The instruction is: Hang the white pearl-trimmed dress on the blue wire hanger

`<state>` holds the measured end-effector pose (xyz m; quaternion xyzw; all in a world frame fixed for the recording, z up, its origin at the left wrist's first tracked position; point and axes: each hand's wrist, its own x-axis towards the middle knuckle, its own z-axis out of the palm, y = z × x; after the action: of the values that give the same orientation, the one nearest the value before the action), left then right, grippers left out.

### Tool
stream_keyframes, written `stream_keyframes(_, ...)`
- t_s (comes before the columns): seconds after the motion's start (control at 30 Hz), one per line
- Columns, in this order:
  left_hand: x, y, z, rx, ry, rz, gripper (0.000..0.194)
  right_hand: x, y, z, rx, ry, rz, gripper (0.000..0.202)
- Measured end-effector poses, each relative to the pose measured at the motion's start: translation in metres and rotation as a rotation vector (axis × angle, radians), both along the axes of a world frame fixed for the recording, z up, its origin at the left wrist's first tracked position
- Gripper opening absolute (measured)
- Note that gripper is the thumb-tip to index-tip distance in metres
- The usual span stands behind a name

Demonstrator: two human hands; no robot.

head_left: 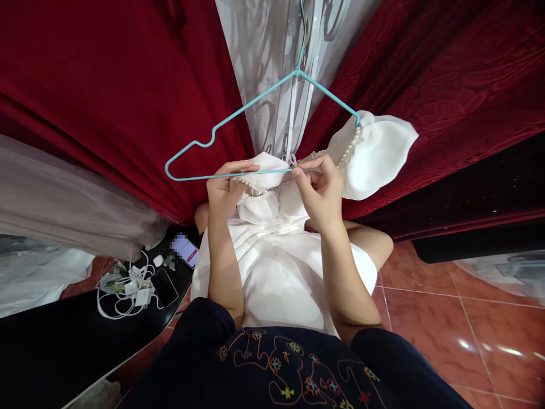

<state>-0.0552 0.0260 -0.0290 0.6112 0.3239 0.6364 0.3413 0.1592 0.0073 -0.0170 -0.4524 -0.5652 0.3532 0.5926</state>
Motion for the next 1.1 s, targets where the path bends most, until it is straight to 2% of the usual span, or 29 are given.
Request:
stream_keyframes(0.13, 0.017, -0.006, 0.005, 0.038, -0.110, 0.069, 0.023, -0.004, 0.001, 0.000, 0.015, -0.010, -0.007, 0.035)
stream_keyframes(0.33, 0.027, -0.002, -0.001, 0.001, -0.188, 0.160, 0.035, -0.004, -0.002, -0.002, 0.060, -0.078, -0.080, 0.031)
stream_keyframes(0.43, 0.032, 0.001, -0.002, 0.007, -0.210, 0.202, 0.029, 0.001, -0.002, -0.004, 0.118, -0.090, -0.187, 0.031)
stream_keyframes(0.6, 0.036, 0.000, -0.001, 0.000, -0.222, 0.246, 0.016, 0.024, 0.011, -0.007, 0.244, -0.114, -0.499, 0.037)
stream_keyframes(0.67, 0.037, 0.000, -0.001, 0.003, -0.244, 0.245, 0.014, 0.033, 0.019, -0.009, 0.271, -0.126, -0.566, 0.040)
stream_keyframes(0.8, 0.038, 0.001, 0.000, -0.047, -0.258, 0.279, 0.015, 0.042, 0.033, -0.014, 0.282, -0.166, -0.598, 0.043)
stream_keyframes(0.9, 0.037, 0.001, 0.002, -0.061, -0.245, 0.292, 0.019, 0.043, 0.041, -0.014, 0.258, -0.179, -0.588, 0.030)
stream_keyframes(1.0, 0.037, 0.001, 0.003, -0.044, -0.256, 0.259, 0.022, 0.049, 0.050, -0.004, 0.257, -0.066, -0.560, 0.015)
stream_keyframes(1.1, 0.038, 0.002, 0.003, -0.040, -0.263, 0.235, 0.031, 0.064, 0.061, 0.012, 0.323, 0.024, -0.596, 0.023)
